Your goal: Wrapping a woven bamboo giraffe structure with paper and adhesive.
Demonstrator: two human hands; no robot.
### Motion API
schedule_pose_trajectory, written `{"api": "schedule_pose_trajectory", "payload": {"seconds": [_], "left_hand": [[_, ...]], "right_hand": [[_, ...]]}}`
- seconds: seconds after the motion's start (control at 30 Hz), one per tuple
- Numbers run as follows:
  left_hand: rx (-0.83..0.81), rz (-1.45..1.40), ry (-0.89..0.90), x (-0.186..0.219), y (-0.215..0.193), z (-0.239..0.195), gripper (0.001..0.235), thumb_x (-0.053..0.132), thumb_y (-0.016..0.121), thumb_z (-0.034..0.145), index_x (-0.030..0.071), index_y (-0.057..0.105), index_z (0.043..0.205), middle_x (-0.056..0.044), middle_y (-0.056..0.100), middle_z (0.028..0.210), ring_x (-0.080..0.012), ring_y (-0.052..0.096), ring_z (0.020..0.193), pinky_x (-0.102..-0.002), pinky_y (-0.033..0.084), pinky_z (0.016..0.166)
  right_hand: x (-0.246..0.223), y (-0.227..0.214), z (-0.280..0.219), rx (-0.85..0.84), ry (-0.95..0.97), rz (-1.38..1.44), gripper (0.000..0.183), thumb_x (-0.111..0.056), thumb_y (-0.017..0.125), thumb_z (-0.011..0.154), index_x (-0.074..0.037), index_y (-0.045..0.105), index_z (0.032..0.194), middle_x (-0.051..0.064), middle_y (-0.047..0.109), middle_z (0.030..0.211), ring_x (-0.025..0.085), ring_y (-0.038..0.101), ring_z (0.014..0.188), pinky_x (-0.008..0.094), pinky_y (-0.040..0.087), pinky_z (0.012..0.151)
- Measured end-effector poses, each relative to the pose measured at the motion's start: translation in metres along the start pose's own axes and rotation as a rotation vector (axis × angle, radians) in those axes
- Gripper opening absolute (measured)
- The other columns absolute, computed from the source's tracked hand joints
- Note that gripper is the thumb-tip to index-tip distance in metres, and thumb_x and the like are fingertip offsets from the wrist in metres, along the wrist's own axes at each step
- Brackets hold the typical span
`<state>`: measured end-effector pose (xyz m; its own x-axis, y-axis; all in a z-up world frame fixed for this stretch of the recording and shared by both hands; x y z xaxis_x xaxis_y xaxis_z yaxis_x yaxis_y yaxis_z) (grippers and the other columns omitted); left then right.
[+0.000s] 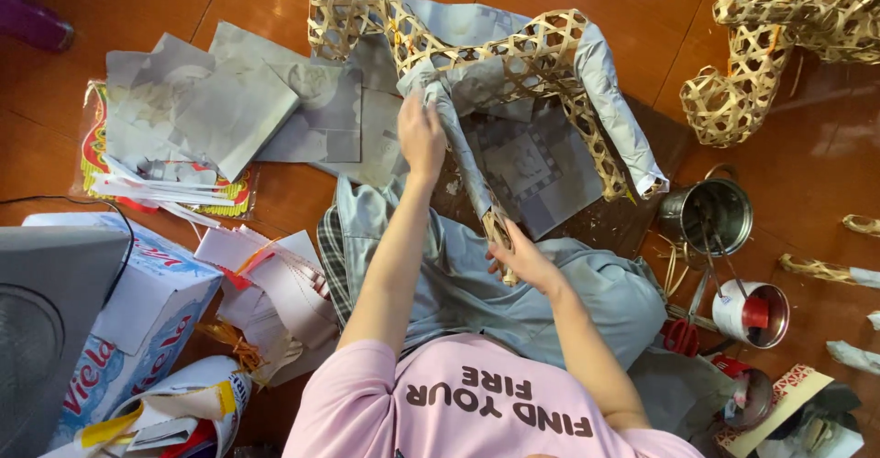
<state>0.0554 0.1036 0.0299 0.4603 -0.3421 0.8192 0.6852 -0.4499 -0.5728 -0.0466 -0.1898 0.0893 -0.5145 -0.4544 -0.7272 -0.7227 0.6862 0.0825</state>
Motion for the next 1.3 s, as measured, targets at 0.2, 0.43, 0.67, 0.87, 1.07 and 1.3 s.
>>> {"api": "schedule_pose_trajectory", "payload": {"seconds": [0.2, 0.43, 0.67, 0.87, 1.07, 1.3], "left_hand": [[-0.25, 0.175, 0.536, 0.057, 0.036, 0.024, 0.049, 0.026, 0.055, 0.102, 0.003, 0.05, 0.144, -0.021, 0.049, 0.152, -0.039, 0.039, 0.142, -0.053, 0.024, 0.111], [-0.077, -0.138, 0.2, -0.007, -0.005, -0.025, 0.05, 0.021, 0.058, 0.105, 0.003, 0.047, 0.151, -0.021, 0.056, 0.15, -0.0383, 0.048, 0.143, -0.043, 0.038, 0.122], [-0.911, -0.951, -0.653, -0.036, 0.077, -0.206, 0.077, 0.015, 0.074, 0.087, 0.012, 0.032, 0.152, -0.012, 0.058, 0.139, -0.0271, 0.064, 0.12, -0.038, 0.051, 0.094], [-0.76, -1.242, -0.295, 0.065, -0.064, -0.116, 0.071, 0.022, 0.079, 0.091, 0.006, 0.039, 0.147, -0.017, 0.061, 0.116, -0.0231, 0.07, 0.094, -0.039, 0.061, 0.081], [-1.061, -1.588, -0.171, 0.117, -0.115, -0.08, 0.089, 0.03, 0.08, 0.09, 0.017, 0.029, 0.162, -0.012, 0.062, 0.106, -0.0206, 0.066, 0.078, -0.034, 0.057, 0.067], [-1.131, -1.206, -0.279, 0.072, -0.026, -0.074, 0.077, 0.019, 0.074, 0.099, 0.026, 0.028, 0.161, -0.009, 0.061, 0.098, -0.0182, 0.062, 0.075, -0.032, 0.054, 0.064]], "right_hand": [[0.02, -0.004, -0.009, 0.067, -0.031, 0.138, 0.065, -0.033, 0.062, 0.101, -0.011, 0.039, 0.157, 0.008, 0.066, 0.099, 0.016, 0.068, 0.072, 0.03, 0.055, 0.057], [-0.078, 0.002, -0.041, -0.146, -0.27, 0.488, 0.091, -0.042, 0.071, 0.093, -0.002, 0.027, 0.161, 0.017, 0.069, 0.107, 0.019, 0.07, 0.078, 0.027, 0.058, 0.057], [-0.176, 0.024, -0.02, -0.158, -0.365, 0.721, 0.08, -0.02, 0.074, 0.095, 0.002, 0.032, 0.159, 0.018, 0.065, 0.127, 0.015, 0.069, 0.085, 0.027, 0.06, 0.063], [-0.246, 0.013, -0.102, -0.453, -0.646, 0.901, 0.074, -0.013, 0.07, 0.099, -0.001, 0.037, 0.164, 0.026, 0.062, 0.139, 0.021, 0.073, 0.094, 0.026, 0.061, 0.068], [-0.107, -0.067, -0.039, -0.102, -0.6, 0.808, 0.066, -0.029, 0.063, 0.102, -0.005, 0.04, 0.159, 0.02, 0.062, 0.138, 0.025, 0.072, 0.108, 0.034, 0.061, 0.083], [0.123, -0.141, 0.065, 0.541, -0.232, -0.216, 0.049, -0.031, 0.07, 0.098, -0.008, 0.064, 0.141, 0.009, 0.076, 0.117, 0.02, 0.073, 0.105, 0.036, 0.057, 0.085]]}}
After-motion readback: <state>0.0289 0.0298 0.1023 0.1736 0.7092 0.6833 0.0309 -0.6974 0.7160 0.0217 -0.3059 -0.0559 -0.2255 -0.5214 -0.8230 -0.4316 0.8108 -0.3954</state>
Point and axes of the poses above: each hand's wrist, its own z-axis towards the middle knuckle, its own y-axis out of the palm, x = y × z, the point moved 9 cm from there along z, towards the middle knuckle
